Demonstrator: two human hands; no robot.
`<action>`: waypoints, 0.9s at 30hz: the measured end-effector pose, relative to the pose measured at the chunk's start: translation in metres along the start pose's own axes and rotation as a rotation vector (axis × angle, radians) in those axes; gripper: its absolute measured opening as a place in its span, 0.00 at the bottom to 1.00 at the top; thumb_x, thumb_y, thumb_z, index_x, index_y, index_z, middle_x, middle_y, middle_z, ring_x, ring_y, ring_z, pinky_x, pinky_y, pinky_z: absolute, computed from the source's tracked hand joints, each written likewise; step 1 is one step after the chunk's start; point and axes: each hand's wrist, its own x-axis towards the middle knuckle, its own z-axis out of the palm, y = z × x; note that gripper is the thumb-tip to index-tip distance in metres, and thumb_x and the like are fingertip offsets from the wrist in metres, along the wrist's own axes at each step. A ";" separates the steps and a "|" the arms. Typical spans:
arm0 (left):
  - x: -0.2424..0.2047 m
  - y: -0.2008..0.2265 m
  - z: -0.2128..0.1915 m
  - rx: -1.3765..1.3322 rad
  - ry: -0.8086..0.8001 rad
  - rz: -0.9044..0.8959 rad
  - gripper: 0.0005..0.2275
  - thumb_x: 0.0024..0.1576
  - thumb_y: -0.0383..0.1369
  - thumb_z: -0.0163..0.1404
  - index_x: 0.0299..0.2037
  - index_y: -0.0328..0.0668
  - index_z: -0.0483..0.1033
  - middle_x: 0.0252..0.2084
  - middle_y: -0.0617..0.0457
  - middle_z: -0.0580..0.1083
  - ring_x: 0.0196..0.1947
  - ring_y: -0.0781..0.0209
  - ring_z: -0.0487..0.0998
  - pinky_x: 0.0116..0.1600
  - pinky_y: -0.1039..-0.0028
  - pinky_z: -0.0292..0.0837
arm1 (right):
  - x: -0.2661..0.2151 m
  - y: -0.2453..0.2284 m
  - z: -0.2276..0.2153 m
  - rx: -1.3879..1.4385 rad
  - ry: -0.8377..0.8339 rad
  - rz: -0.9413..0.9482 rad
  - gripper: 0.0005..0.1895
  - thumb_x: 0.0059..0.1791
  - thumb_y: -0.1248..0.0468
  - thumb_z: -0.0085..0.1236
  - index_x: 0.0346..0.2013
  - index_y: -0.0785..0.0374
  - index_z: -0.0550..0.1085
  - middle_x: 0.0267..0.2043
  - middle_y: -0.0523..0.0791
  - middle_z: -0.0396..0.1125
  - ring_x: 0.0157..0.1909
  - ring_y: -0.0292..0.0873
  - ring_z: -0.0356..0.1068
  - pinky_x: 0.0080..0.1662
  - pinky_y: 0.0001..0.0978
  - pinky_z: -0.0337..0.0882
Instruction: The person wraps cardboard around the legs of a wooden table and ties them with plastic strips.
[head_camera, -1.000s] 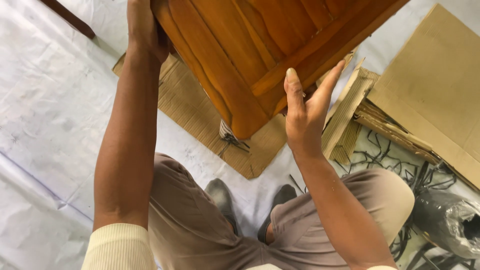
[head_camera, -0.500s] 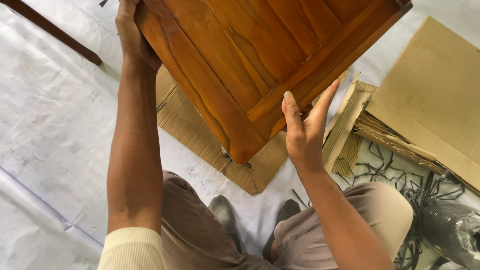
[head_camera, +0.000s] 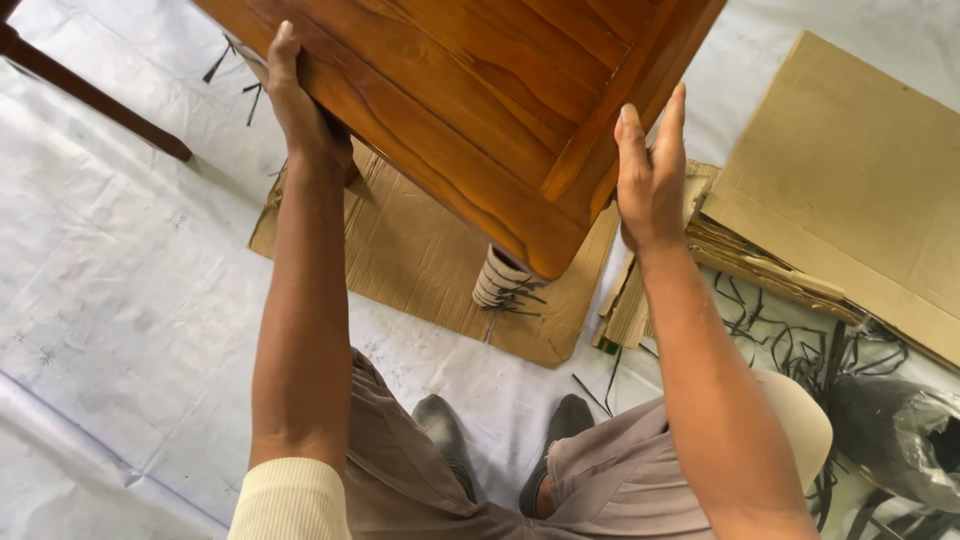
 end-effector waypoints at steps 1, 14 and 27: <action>-0.002 -0.006 0.000 0.000 -0.006 0.000 0.24 0.60 0.47 0.48 0.59 0.35 0.68 0.58 0.43 0.72 0.61 0.47 0.73 0.65 0.56 0.74 | 0.006 0.002 -0.006 0.001 0.005 -0.002 0.41 0.63 0.58 0.47 0.79 0.70 0.34 0.65 0.51 0.67 0.64 0.39 0.67 0.68 0.29 0.68; -0.110 -0.025 0.055 -0.006 0.282 -0.095 0.27 0.54 0.50 0.56 0.58 0.40 0.71 0.56 0.50 0.71 0.55 0.56 0.72 0.53 0.63 0.70 | 0.033 -0.008 -0.083 0.081 -0.134 0.104 0.41 0.61 0.56 0.51 0.78 0.71 0.40 0.70 0.48 0.60 0.70 0.38 0.61 0.72 0.30 0.60; -0.211 -0.017 0.071 -0.082 0.313 0.004 0.24 0.59 0.47 0.58 0.60 0.49 0.62 0.52 0.59 0.67 0.51 0.62 0.67 0.55 0.66 0.69 | 0.035 0.011 -0.097 0.173 -0.116 0.131 0.32 0.58 0.54 0.53 0.73 0.65 0.59 0.64 0.40 0.66 0.64 0.32 0.65 0.68 0.24 0.63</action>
